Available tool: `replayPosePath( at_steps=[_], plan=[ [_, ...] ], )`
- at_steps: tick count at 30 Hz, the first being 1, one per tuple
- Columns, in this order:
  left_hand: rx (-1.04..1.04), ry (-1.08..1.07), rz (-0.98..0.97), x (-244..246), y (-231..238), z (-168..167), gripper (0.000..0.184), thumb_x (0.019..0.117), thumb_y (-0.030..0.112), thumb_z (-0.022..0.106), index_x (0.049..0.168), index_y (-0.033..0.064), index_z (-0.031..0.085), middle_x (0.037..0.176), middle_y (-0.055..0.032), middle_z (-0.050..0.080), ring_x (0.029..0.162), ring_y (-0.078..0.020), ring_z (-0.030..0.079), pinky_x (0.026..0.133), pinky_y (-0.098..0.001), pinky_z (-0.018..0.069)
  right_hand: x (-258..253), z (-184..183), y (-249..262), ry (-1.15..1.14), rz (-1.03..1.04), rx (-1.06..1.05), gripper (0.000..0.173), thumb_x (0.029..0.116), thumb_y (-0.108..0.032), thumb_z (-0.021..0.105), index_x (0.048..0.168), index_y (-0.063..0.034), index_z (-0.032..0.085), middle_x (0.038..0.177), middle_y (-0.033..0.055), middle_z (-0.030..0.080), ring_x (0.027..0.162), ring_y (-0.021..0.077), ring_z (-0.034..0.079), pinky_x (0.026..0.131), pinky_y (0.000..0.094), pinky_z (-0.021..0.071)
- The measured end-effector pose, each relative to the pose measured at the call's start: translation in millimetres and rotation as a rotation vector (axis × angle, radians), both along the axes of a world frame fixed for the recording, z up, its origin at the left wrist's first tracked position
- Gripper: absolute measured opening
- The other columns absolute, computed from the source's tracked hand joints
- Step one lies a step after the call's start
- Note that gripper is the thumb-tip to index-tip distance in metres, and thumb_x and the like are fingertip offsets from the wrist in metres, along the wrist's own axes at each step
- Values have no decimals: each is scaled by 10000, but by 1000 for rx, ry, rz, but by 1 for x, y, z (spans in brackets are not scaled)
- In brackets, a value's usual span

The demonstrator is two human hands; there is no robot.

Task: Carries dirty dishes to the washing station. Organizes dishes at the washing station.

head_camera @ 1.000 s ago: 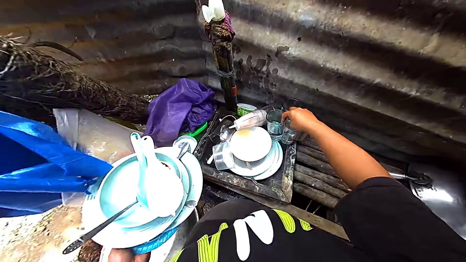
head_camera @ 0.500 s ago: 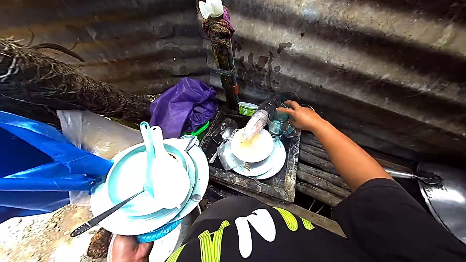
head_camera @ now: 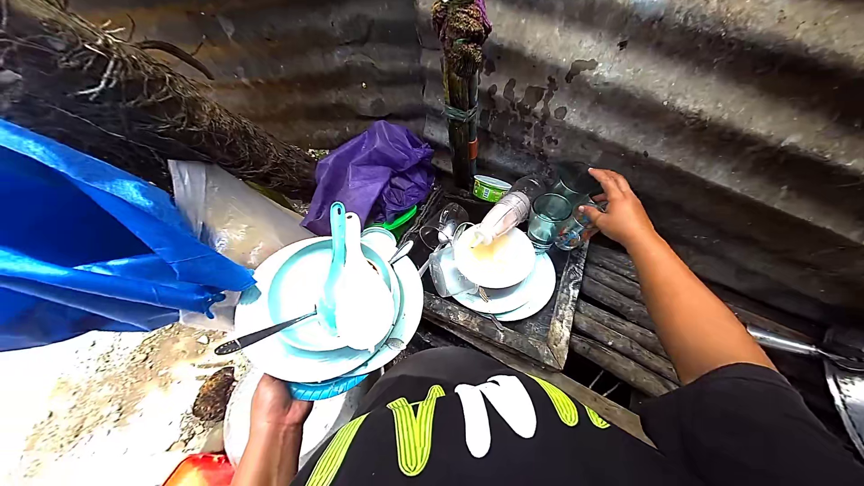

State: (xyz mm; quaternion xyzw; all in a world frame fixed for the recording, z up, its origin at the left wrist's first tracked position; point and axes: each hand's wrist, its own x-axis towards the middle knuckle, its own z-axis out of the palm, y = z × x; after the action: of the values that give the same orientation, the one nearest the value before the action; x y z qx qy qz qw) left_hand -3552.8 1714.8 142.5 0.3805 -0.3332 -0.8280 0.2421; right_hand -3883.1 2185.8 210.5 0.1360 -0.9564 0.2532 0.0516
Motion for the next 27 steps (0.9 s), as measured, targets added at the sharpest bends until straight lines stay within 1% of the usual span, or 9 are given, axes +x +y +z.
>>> replayPosePath(
  at_steps=[5,7,10,12,15,19,22,24,27],
  plan=[
    [3,-21,-7,-2,-2,-3,419,1129,284,173,1248,80,519,1047,-88,702,959,-179,712,816,-384,614,22,8,-3,260,-32,-35,548,997,-219,638,1476,0,491,1519,295,438,1321,458,523,1073,582,447],
    [13,-19,-6,-2,-3,-7,417,1128,280,182,1238,77,530,1035,-90,709,950,-182,717,812,-383,617,45,11,-24,339,9,-73,494,1014,-241,610,1428,18,535,1459,293,503,1298,432,546,1059,549,465],
    [23,-8,-3,-4,-4,-13,409,1129,270,188,1250,71,523,1046,-99,704,954,-184,714,817,-387,613,84,-2,-72,158,206,-75,397,994,-209,646,1327,6,627,1279,249,632,1153,387,633,983,562,516],
    [25,-15,-18,-5,-5,-14,395,1129,263,197,1260,73,517,1050,-99,702,953,-180,712,814,-384,613,100,-20,-108,70,408,-10,383,945,-242,722,1278,-56,688,1286,194,650,1206,376,611,1008,579,497],
    [25,-33,-34,-9,-7,-14,376,1124,246,218,1256,64,520,1045,-103,699,944,-187,710,811,-389,610,97,-34,-160,156,611,69,342,927,-285,734,1240,-146,731,1350,167,626,1286,388,558,1026,587,474],
    [17,-42,-40,-11,-14,-17,363,1124,237,234,1258,58,521,1034,-99,699,933,-184,713,809,-386,612,92,-14,-216,259,822,154,177,924,-95,675,1077,-86,762,1237,141,683,1221,342,615,1008,509,525],
    [27,-40,-36,-9,-18,-22,377,1126,242,215,1260,58,516,1043,-101,697,944,-186,711,814,-387,610,97,-12,-254,106,1061,505,111,895,16,638,938,-5,739,1050,148,724,1100,335,654,1005,512,468],
    [44,-41,-26,-6,-21,-26,392,1128,260,205,1267,65,515,1056,-102,696,955,-188,709,821,-395,607,99,-11,-285,-129,1046,871,81,914,-26,652,925,26,713,1037,179,704,1090,365,635,1048,569,400],
    [47,-22,-5,1,-27,-33,381,1127,247,213,1256,60,520,1049,-103,699,954,-187,711,823,-393,608,98,-20,-316,-324,931,1150,118,917,-78,668,951,31,700,1055,206,688,1052,396,638,953,610,446]
  ],
)
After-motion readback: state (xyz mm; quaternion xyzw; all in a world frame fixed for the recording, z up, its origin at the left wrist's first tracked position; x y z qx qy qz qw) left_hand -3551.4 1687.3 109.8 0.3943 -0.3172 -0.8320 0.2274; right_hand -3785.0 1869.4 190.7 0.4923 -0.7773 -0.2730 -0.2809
